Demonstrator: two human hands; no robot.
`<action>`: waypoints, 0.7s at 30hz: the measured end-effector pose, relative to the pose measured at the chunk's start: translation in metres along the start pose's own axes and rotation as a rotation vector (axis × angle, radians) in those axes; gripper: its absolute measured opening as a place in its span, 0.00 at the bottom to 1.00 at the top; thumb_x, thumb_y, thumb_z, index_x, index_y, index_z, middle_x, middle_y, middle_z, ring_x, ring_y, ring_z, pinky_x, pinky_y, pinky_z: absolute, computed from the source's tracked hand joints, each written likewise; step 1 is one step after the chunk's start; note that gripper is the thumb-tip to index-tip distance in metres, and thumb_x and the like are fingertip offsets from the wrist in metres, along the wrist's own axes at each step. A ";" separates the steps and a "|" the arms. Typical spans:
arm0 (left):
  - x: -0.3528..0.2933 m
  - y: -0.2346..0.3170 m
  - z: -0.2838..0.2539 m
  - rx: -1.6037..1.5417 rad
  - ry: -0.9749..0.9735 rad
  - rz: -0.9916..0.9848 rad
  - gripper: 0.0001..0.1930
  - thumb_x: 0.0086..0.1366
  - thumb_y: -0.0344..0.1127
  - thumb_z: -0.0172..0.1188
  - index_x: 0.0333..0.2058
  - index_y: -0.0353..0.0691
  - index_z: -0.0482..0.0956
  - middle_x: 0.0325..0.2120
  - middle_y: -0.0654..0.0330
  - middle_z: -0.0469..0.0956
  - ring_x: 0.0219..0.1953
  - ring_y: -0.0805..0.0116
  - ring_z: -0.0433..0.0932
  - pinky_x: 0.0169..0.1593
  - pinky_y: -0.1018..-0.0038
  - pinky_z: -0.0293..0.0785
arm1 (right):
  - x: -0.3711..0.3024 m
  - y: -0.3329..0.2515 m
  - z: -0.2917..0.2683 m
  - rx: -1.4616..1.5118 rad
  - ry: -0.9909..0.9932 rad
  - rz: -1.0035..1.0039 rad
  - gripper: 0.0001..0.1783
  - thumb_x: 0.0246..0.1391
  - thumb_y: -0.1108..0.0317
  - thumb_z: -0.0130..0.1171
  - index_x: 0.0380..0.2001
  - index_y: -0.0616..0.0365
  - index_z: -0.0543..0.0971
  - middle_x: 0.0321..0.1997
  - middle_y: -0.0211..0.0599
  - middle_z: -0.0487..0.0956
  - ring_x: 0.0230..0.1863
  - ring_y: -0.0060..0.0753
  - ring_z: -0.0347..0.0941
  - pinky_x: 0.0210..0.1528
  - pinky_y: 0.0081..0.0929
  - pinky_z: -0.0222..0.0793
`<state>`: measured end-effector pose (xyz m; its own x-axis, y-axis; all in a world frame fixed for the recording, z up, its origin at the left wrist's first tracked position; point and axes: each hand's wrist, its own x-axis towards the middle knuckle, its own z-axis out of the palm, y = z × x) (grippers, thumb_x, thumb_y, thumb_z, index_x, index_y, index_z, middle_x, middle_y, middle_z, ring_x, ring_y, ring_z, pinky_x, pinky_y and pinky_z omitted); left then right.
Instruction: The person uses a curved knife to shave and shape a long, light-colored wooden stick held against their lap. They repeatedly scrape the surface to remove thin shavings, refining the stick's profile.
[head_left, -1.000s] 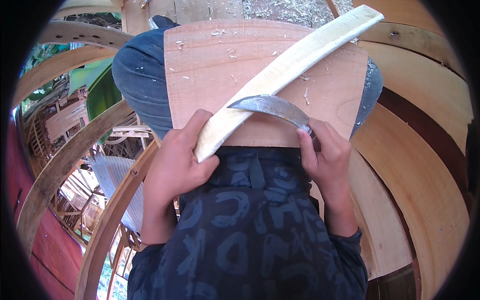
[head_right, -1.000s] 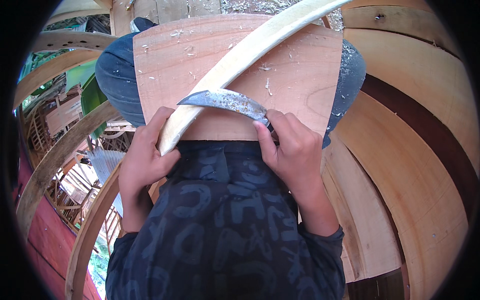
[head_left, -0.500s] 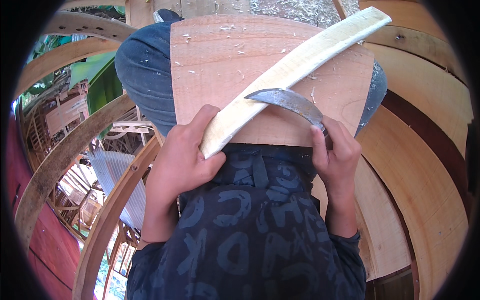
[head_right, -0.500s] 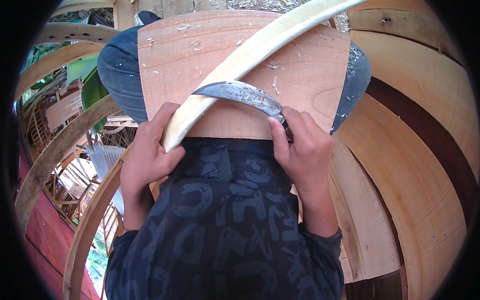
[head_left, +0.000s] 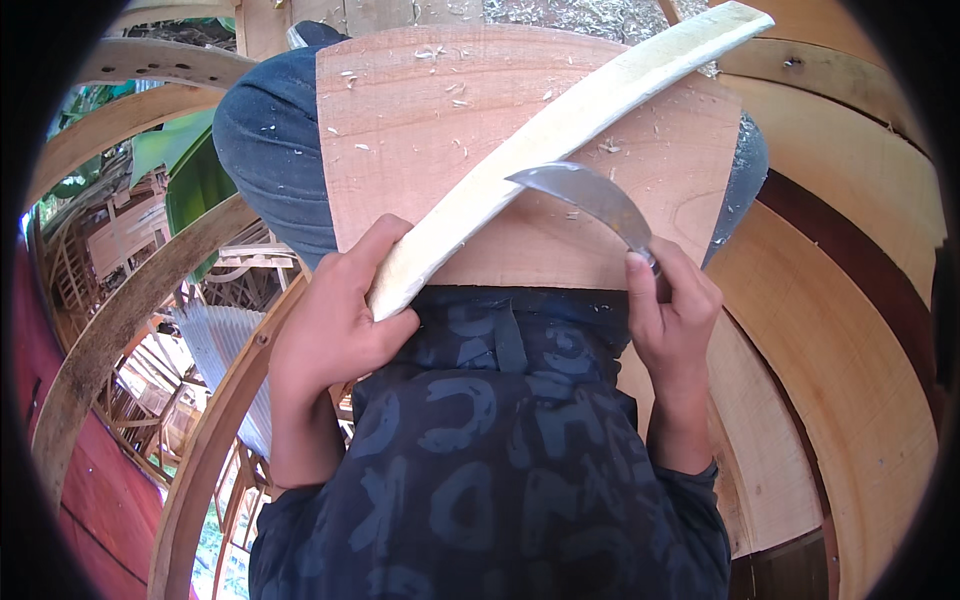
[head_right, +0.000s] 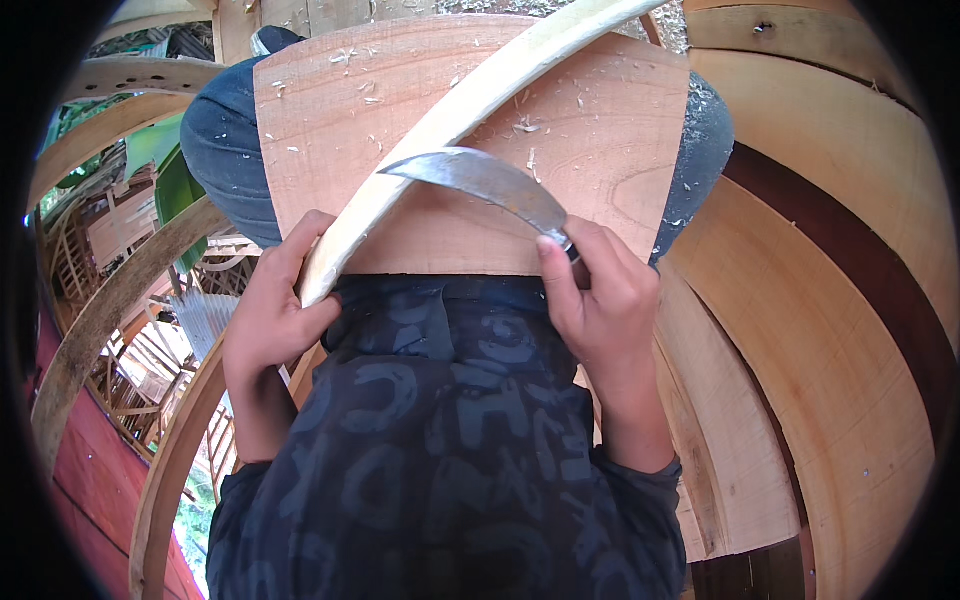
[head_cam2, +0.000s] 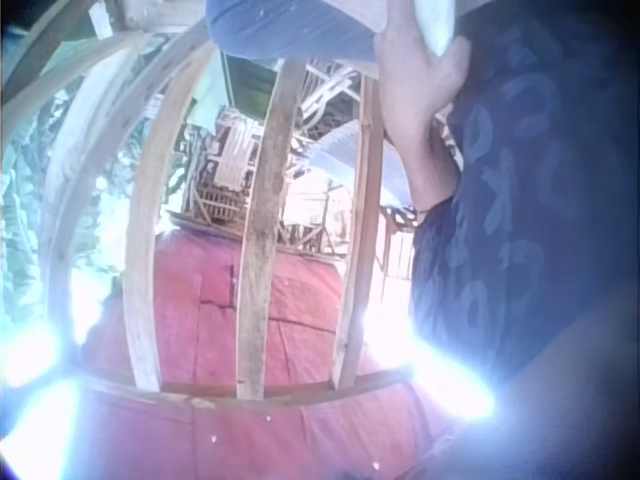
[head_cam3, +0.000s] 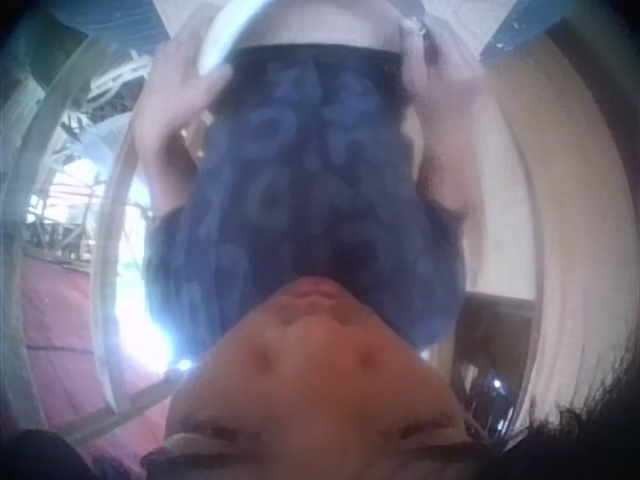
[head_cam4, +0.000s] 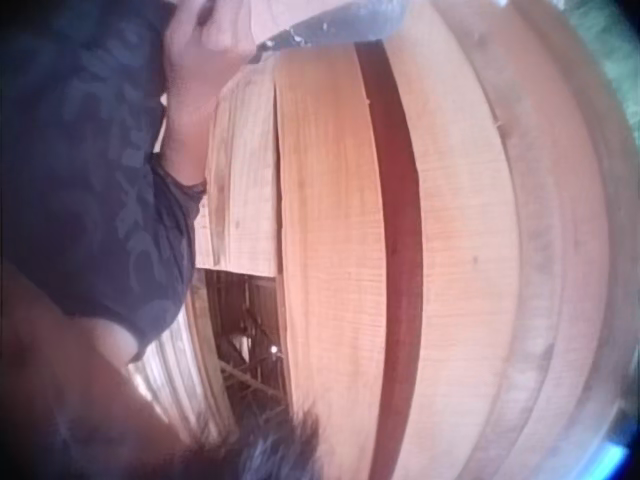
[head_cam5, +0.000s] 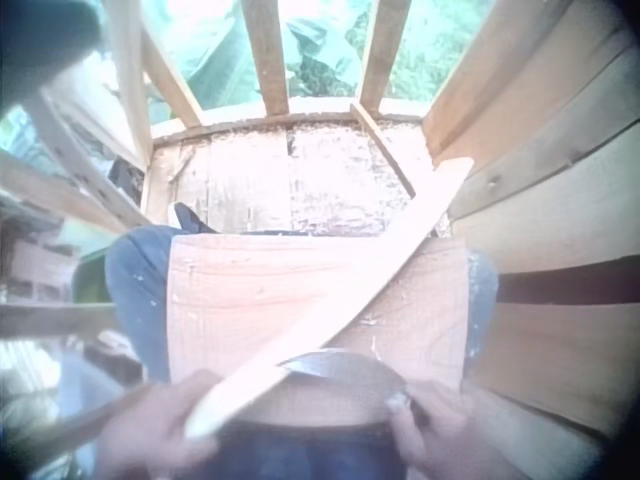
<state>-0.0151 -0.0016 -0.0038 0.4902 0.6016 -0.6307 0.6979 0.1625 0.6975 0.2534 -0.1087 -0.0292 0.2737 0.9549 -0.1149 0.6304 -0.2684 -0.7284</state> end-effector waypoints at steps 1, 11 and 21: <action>0.000 -0.001 0.000 -0.018 -0.004 0.022 0.25 0.44 0.29 0.55 0.47 0.37 0.70 0.23 0.46 0.74 0.26 0.49 0.76 0.33 0.68 0.70 | 0.000 -0.006 0.008 0.034 -0.027 -0.010 0.09 0.54 0.69 0.64 0.34 0.64 0.79 0.21 0.38 0.75 0.17 0.26 0.70 0.20 0.24 0.63; 0.003 -0.004 -0.010 -0.098 -0.098 -0.022 0.24 0.45 0.29 0.54 0.47 0.38 0.70 0.22 0.51 0.70 0.24 0.60 0.70 0.31 0.70 0.67 | 0.014 -0.003 0.019 -0.085 -0.002 -0.119 0.10 0.51 0.66 0.67 0.33 0.59 0.79 0.19 0.36 0.72 0.16 0.32 0.70 0.18 0.29 0.63; 0.001 -0.005 -0.015 -0.178 -0.155 -0.113 0.24 0.45 0.29 0.54 0.46 0.37 0.70 0.23 0.54 0.68 0.26 0.64 0.69 0.33 0.71 0.66 | 0.033 0.032 -0.015 -0.226 0.207 0.156 0.09 0.54 0.69 0.64 0.34 0.64 0.80 0.22 0.40 0.76 0.17 0.26 0.69 0.21 0.25 0.65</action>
<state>-0.0255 0.0099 -0.0031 0.4980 0.4469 -0.7431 0.6566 0.3655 0.6598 0.2937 -0.0876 -0.0461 0.5066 0.8603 -0.0568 0.7081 -0.4527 -0.5419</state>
